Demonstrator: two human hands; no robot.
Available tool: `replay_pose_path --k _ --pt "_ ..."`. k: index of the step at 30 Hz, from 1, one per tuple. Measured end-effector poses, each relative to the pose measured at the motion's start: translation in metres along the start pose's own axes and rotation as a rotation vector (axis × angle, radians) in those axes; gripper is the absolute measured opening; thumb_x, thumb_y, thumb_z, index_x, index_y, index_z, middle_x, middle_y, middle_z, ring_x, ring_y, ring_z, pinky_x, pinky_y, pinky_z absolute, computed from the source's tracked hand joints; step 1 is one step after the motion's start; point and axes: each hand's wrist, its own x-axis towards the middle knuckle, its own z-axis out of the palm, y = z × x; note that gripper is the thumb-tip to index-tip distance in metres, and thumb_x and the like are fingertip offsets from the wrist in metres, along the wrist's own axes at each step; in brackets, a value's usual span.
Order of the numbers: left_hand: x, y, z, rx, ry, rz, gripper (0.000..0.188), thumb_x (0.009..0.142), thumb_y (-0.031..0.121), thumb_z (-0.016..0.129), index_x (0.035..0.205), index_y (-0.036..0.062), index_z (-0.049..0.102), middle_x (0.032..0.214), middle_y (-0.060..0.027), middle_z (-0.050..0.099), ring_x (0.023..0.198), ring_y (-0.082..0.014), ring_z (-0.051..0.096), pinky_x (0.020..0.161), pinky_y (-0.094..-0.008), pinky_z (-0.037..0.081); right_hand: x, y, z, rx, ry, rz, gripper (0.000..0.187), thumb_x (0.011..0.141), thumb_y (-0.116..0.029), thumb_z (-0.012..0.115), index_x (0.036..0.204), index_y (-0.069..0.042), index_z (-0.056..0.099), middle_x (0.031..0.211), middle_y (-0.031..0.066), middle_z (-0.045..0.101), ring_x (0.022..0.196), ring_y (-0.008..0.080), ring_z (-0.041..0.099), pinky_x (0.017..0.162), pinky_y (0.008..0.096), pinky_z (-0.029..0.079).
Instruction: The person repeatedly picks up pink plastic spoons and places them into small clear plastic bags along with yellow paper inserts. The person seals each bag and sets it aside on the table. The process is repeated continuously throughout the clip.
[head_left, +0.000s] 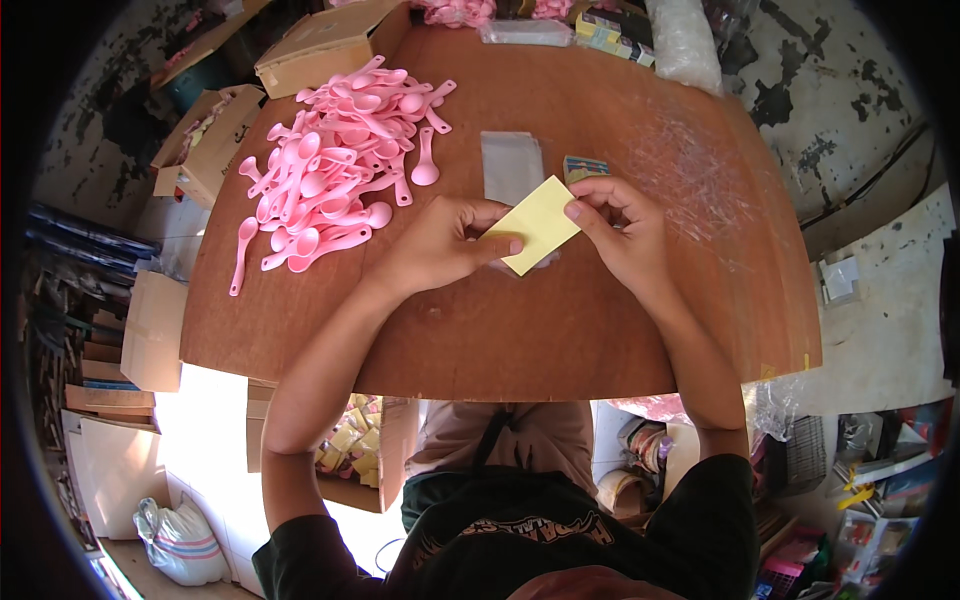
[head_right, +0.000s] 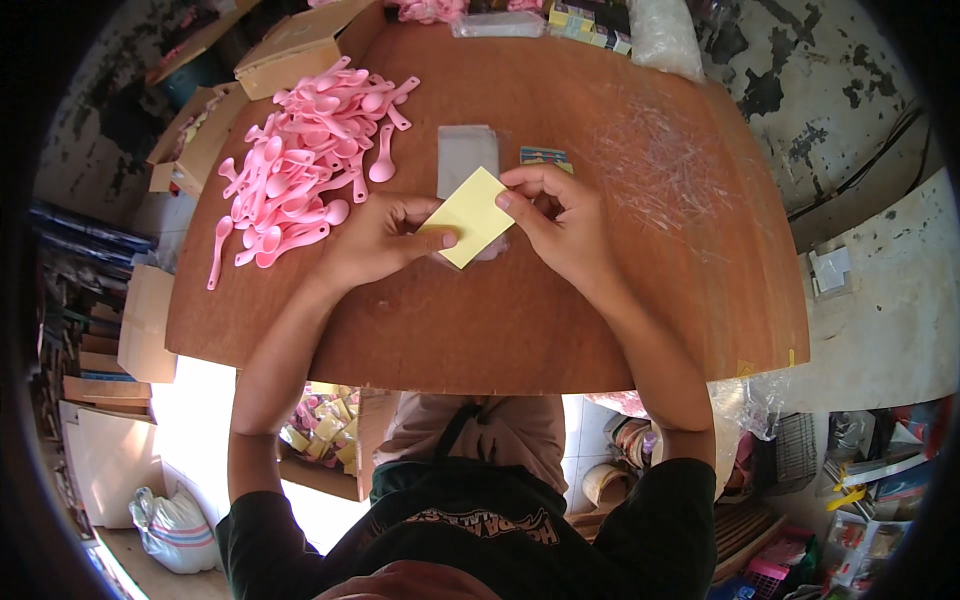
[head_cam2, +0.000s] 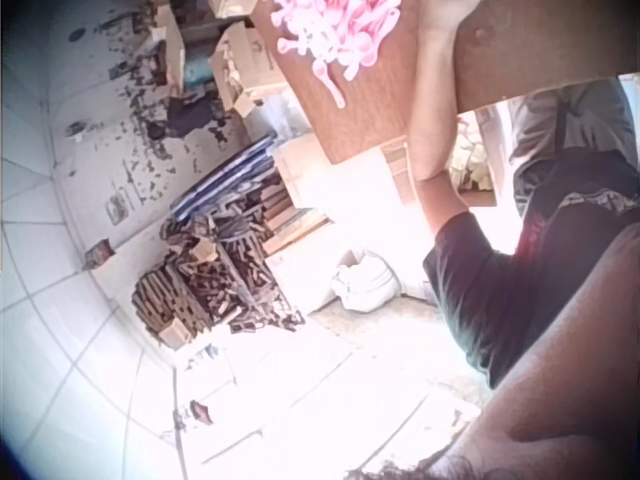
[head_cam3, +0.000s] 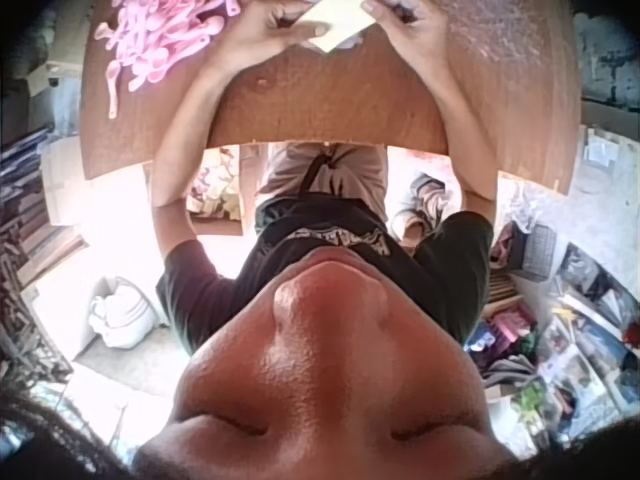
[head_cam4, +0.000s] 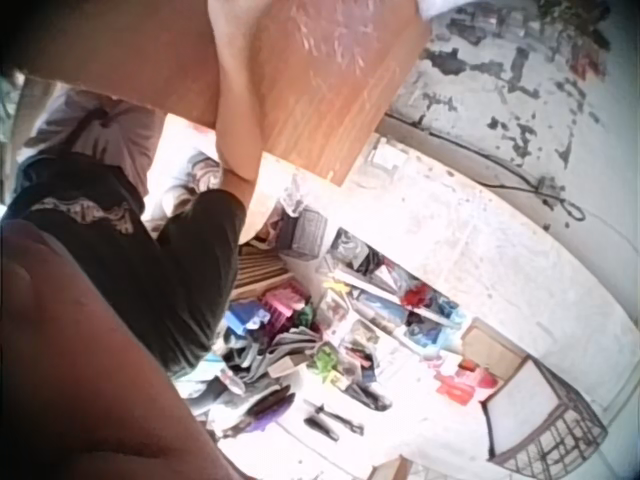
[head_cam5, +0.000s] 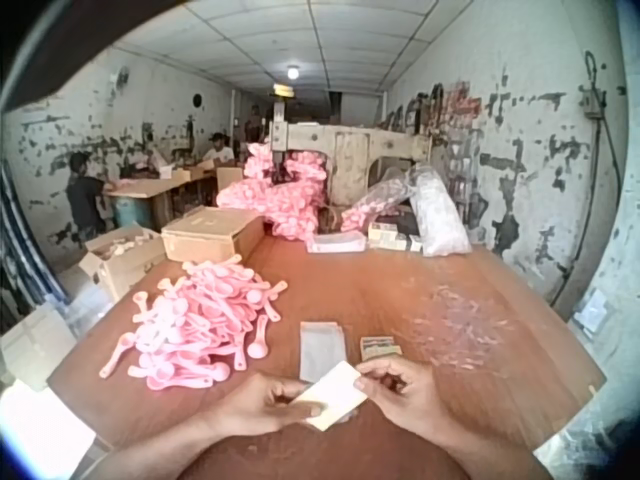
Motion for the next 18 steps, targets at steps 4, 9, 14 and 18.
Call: replay_pose_path --k 4,9,14,18 --pt "0.0 0.003 0.006 -0.094 0.029 -0.022 0.029 0.089 0.012 0.068 0.112 -0.0048 0.066 0.094 -0.0066 0.071 0.081 -0.0069 0.063 0.069 -0.0241 0.052 0.001 -0.004 -0.003 0.054 -0.024 0.017 0.01 0.086 -0.008 0.07 0.093 -0.002 0.07 0.079 0.0018 0.067 0.065 0.0038 0.055 0.057 0.0199 0.042" --pt "0.009 0.009 0.01 -0.023 0.047 0.009 0.028 0.088 0.013 0.069 0.111 -0.0023 0.067 0.088 -0.0052 0.071 0.076 -0.0049 0.061 0.065 -0.0234 0.049 0.002 -0.008 -0.004 0.079 -0.174 -0.081 0.013 0.087 -0.008 0.069 0.097 0.0 0.069 0.094 0.0064 0.066 0.081 0.0093 0.06 0.067 0.0231 0.048" --pt "0.018 0.026 0.01 0.051 0.112 0.152 0.026 0.087 0.013 0.069 0.11 0.0002 0.068 0.086 -0.0072 0.072 0.073 -0.0057 0.063 0.062 -0.0243 0.051 0.01 -0.029 -0.009 0.059 -0.255 -0.142 0.014 0.088 -0.008 0.066 0.099 0.001 0.068 0.104 0.0085 0.063 0.09 0.0142 0.061 0.075 0.026 0.051" --pt "0.02 0.031 0.011 0.083 0.134 0.122 0.027 0.087 0.013 0.069 0.111 0.0009 0.068 0.087 -0.0097 0.072 0.073 -0.0084 0.066 0.064 -0.0259 0.053 0.017 -0.042 -0.018 0.086 -0.417 0.02 0.015 0.089 -0.007 0.064 0.101 0.001 0.067 0.098 0.008 0.064 0.086 0.0141 0.062 0.073 0.0279 0.052"
